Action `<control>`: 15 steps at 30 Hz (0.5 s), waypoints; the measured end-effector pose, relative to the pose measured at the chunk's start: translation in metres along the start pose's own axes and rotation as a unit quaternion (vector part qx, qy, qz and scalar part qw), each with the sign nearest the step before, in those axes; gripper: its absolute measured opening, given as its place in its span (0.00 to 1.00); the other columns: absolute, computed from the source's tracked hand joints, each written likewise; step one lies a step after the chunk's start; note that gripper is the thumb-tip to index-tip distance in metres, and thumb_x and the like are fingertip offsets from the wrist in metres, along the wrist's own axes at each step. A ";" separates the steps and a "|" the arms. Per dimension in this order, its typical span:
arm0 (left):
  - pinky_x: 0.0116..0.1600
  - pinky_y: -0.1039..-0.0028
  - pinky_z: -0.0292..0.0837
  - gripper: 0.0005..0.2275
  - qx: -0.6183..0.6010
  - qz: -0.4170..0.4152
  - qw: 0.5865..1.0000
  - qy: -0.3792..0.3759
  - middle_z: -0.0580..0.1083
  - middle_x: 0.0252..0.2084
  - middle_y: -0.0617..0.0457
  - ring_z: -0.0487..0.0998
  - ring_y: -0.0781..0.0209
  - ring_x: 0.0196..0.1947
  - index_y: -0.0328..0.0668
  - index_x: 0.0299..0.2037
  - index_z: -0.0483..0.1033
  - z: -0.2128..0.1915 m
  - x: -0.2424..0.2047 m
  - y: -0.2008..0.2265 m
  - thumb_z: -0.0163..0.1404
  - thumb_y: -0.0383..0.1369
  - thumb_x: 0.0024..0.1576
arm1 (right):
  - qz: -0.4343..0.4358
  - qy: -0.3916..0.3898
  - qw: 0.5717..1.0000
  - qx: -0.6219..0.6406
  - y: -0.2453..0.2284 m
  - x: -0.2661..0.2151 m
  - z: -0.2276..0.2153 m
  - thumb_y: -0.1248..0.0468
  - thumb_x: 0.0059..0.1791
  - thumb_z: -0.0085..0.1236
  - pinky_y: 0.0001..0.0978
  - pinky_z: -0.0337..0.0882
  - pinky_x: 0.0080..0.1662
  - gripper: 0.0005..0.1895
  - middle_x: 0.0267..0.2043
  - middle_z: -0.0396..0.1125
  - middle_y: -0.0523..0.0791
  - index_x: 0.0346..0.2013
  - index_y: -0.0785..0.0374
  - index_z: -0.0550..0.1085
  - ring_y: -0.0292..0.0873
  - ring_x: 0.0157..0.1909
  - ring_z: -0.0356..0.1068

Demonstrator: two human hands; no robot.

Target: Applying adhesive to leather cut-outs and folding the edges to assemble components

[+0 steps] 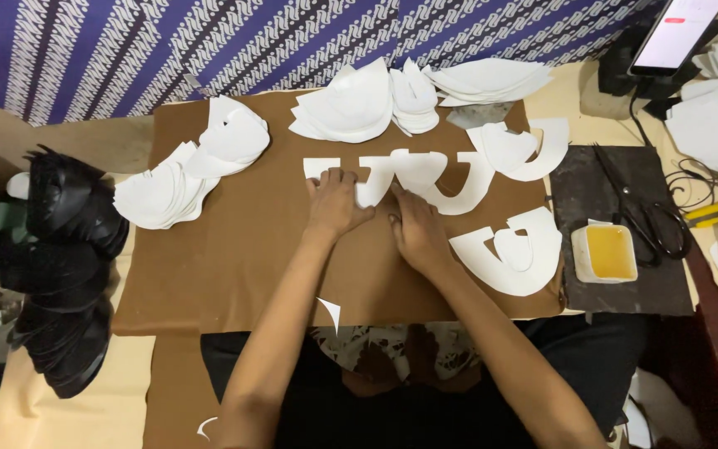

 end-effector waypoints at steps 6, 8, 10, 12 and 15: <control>0.59 0.52 0.57 0.30 -0.049 0.019 0.998 -0.040 0.74 0.50 0.47 0.71 0.48 0.56 0.44 0.55 0.72 -0.004 -0.043 0.002 0.57 0.54 0.48 | 0.024 0.042 0.998 0.026 -0.020 -0.015 -0.006 0.59 0.54 0.52 0.49 0.64 0.59 0.23 0.50 0.70 0.50 0.63 0.62 0.66 0.53 0.57 0.67; 0.58 0.53 0.56 0.27 -0.056 0.024 0.998 -0.027 0.74 0.48 0.49 0.71 0.50 0.54 0.46 0.54 0.72 -0.009 -0.057 0.007 0.57 0.52 0.49 | 0.048 0.040 0.996 0.064 -0.014 -0.019 0.007 0.60 0.53 0.53 0.47 0.67 0.56 0.24 0.49 0.69 0.48 0.64 0.59 0.65 0.52 0.55 0.67; 0.57 0.54 0.56 0.24 -0.061 0.034 0.998 -0.005 0.74 0.46 0.52 0.72 0.51 0.53 0.47 0.53 0.73 -0.011 -0.068 0.009 0.57 0.50 0.50 | 0.067 0.047 0.992 0.098 -0.008 -0.018 0.016 0.61 0.52 0.55 0.45 0.70 0.53 0.26 0.49 0.69 0.46 0.65 0.57 0.64 0.50 0.53 0.68; 0.56 0.57 0.57 0.22 -0.064 0.032 0.997 0.011 0.74 0.42 0.54 0.72 0.54 0.49 0.50 0.45 0.76 -0.009 -0.077 0.004 0.57 0.53 0.47 | 0.086 0.113 0.979 0.147 -0.002 -0.015 0.014 0.61 0.50 0.60 0.41 0.74 0.43 0.26 0.35 0.68 0.47 0.62 0.57 0.68 0.49 0.40 0.71; 0.54 0.59 0.59 0.16 -0.118 0.033 0.992 0.019 0.74 0.40 0.53 0.73 0.52 0.49 0.49 0.43 0.77 -0.017 -0.094 0.016 0.57 0.48 0.51 | 0.193 0.042 0.948 0.249 -0.007 -0.021 0.006 0.54 0.51 0.60 0.43 0.75 0.45 0.27 0.45 0.74 0.52 0.60 0.64 0.66 0.50 0.45 0.75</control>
Point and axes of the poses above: each hand's wrist, its own x-axis towards the middle knuckle, its own z-axis out of the palm, y = z × x, the point moved 8 cm from there along x, towards the middle knuckle
